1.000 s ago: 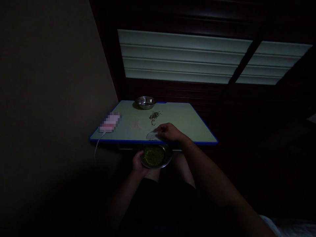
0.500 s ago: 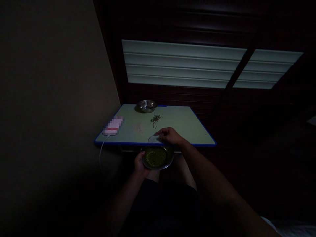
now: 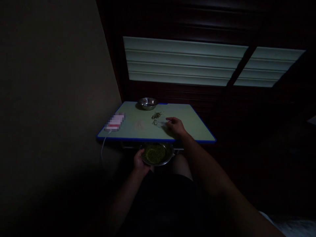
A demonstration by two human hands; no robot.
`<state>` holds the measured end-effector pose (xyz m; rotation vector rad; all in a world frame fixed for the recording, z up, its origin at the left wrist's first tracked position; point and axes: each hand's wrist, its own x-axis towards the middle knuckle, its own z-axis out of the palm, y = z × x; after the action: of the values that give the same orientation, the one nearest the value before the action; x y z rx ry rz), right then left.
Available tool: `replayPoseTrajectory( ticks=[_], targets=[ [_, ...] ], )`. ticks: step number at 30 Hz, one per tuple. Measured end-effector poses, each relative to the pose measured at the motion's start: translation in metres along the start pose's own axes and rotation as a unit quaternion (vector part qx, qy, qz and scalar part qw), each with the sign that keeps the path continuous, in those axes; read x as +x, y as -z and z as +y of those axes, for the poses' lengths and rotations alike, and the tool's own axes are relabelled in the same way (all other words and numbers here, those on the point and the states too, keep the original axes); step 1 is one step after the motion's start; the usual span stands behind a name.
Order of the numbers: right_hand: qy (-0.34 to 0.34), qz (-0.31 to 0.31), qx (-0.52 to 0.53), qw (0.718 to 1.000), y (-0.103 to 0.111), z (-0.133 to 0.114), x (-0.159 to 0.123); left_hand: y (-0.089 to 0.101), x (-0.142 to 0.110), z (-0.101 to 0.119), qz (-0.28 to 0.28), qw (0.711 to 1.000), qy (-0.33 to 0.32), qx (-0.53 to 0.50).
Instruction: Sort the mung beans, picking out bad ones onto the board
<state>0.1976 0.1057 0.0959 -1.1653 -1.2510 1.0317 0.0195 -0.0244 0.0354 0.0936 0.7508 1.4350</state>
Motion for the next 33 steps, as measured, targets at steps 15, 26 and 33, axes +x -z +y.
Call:
replayPoseTrajectory(
  ticks=[15,26,33],
  targets=[
    [0.114,0.046,-0.164,0.979,-0.005,0.011,0.029,-0.009,-0.003,-0.002,0.008,1.000,0.011,0.017],
    [0.124,-0.016,-0.169,0.978,-0.006,0.015,0.032,-0.002,-0.006,-0.002,0.023,0.999,0.000,0.022],
    [0.107,-0.004,-0.156,0.982,-0.006,0.014,0.029,-0.001,-0.005,-0.004,0.012,0.999,0.011,0.030]
  ],
)
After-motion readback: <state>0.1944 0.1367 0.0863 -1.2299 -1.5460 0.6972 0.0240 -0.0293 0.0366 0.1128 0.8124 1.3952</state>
